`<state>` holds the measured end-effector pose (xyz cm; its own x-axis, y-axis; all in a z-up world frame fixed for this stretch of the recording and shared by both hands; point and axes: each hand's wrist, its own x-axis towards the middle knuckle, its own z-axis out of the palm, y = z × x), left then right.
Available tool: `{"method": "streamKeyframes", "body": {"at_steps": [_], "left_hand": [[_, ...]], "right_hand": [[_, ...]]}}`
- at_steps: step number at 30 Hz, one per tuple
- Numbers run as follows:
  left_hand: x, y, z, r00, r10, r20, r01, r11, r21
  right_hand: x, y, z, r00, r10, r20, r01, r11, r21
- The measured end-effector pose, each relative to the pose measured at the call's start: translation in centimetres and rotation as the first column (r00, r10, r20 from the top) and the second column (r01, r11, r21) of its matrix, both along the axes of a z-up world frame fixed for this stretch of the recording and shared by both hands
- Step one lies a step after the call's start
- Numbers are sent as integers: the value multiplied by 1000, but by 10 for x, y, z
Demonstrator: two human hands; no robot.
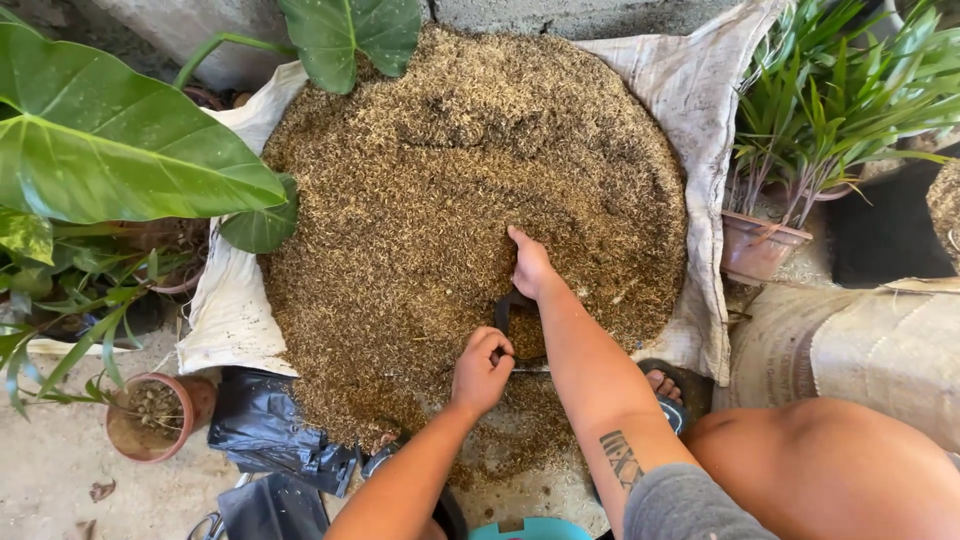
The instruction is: Filling a small plastic pot with soil mixture and planting a seedling into it.
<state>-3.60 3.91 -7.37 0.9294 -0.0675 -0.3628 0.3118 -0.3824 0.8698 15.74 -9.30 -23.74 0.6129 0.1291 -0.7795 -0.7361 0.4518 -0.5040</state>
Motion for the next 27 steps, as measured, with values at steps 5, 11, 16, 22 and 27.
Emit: {"method": "streamKeyframes", "body": {"at_steps": [5,11,16,22,27], "left_hand": [[-3,3,32,998,-66,9,66,998,-1],[0,-2,17,992,-124,17,122,987,103],[7,-11,37,991,-91,-100,107,979,175],[8,-17,58,991,-108,75,91,974,206],[15,-18,95,975,-218,-43,212,852,479]], "right_hand": [[-27,15,80,996,-57,-71,68,984,167],[-24,1,1,987,-124,-102,149,944,293],[-45,7,168,992,-102,-74,120,941,317],[-37,-8,172,987,-156,-38,159,920,357],[-45,-36,211,1000,-17,2,16,961,278]]}}
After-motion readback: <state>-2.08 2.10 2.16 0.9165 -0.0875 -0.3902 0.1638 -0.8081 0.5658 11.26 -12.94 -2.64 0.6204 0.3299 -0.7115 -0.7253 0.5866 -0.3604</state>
